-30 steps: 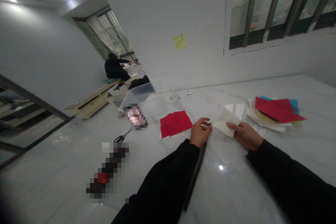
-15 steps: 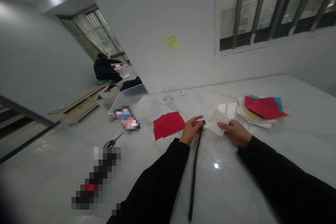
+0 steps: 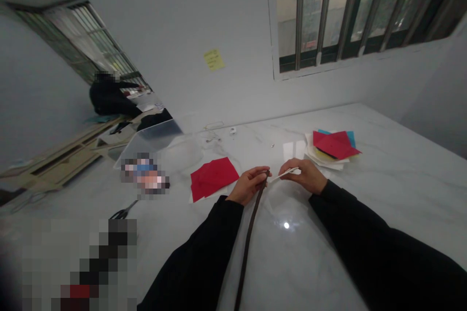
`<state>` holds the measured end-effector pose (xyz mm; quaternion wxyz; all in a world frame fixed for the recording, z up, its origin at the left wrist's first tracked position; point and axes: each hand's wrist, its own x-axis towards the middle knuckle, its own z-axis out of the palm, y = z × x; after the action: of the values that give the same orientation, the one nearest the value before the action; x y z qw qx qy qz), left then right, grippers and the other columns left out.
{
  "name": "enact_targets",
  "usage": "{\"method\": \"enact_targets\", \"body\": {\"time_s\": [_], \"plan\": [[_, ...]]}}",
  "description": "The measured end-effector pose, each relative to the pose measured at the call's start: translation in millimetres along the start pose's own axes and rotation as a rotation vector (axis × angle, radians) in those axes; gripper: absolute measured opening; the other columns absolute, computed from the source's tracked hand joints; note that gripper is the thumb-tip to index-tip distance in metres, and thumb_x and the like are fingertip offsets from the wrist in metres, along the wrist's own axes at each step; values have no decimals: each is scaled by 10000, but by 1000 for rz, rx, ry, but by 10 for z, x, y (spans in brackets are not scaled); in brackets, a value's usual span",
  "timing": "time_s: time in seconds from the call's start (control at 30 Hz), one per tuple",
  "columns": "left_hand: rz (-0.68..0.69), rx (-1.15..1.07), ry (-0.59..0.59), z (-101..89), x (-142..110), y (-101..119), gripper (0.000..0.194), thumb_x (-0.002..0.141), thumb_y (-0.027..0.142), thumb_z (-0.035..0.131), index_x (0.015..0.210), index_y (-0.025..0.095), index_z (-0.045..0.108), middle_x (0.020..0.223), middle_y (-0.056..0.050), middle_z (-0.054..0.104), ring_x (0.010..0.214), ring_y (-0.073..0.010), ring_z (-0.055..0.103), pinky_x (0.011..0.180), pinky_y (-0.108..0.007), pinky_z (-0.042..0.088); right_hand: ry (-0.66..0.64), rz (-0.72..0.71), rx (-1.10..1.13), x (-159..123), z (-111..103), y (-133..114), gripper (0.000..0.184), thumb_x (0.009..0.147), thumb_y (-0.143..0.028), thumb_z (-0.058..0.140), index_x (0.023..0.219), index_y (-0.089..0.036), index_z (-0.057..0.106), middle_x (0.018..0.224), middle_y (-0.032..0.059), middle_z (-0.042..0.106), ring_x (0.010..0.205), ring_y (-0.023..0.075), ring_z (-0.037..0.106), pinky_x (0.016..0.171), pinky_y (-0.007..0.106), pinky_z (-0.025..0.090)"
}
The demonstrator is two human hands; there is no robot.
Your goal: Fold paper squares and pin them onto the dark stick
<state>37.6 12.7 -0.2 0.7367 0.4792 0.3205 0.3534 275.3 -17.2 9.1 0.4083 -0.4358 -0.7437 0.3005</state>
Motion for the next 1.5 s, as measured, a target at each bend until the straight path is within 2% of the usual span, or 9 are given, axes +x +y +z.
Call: {"method": "enact_targets", "body": {"time_s": [0.1,0.2,0.43,0.83,1.2,1.33,1.5], "plan": [[-31,16,-9,15,2,-5,485,650,375,848,1060,143,732,1023,-100,714,701,-102,600,735,-273,468,-27,-125,-37,9,-3,-46,187,852,-429,693,858,-259,771,899,46,755,906,230,669,878,393,502],[-61,42,-13,40,2,-15,460,637,346,853,1026,126,744,1003,-110,719,724,-115,604,734,-269,464,-72,-174,-72,12,1,-85,181,873,-417,677,856,-267,777,888,50,755,899,225,658,870,399,495],[-92,109,-60,86,-22,-7,461,616,328,864,1014,135,734,872,-66,705,684,-115,589,674,-250,433,-50,-128,-102,-15,11,-116,145,848,-406,709,853,-277,776,873,43,748,904,226,657,831,372,518],[-81,162,-56,135,-48,22,374,613,307,856,925,136,742,872,-59,699,704,-125,592,712,-266,440,-78,-114,-108,-17,35,-161,165,858,-414,690,829,-277,776,859,41,754,902,234,664,817,368,520],[-55,185,-92,40,-42,-153,411,666,372,827,1004,146,769,917,-77,734,756,-155,626,774,-299,459,-114,78,-48,-84,88,-70,253,790,-496,731,882,-262,760,874,35,757,807,250,691,764,350,524],[-65,128,-50,16,2,-234,435,586,332,869,956,130,764,842,-61,724,714,-147,616,745,-291,460,-136,137,30,-85,104,-114,306,796,-524,712,897,-237,746,872,44,757,803,256,689,747,345,533],[-88,38,7,45,12,-263,467,493,324,908,871,118,729,766,-32,694,665,-133,601,720,-284,459,-226,228,88,-84,103,-145,393,800,-563,685,970,-211,718,948,50,758,870,270,694,809,370,541]]}}
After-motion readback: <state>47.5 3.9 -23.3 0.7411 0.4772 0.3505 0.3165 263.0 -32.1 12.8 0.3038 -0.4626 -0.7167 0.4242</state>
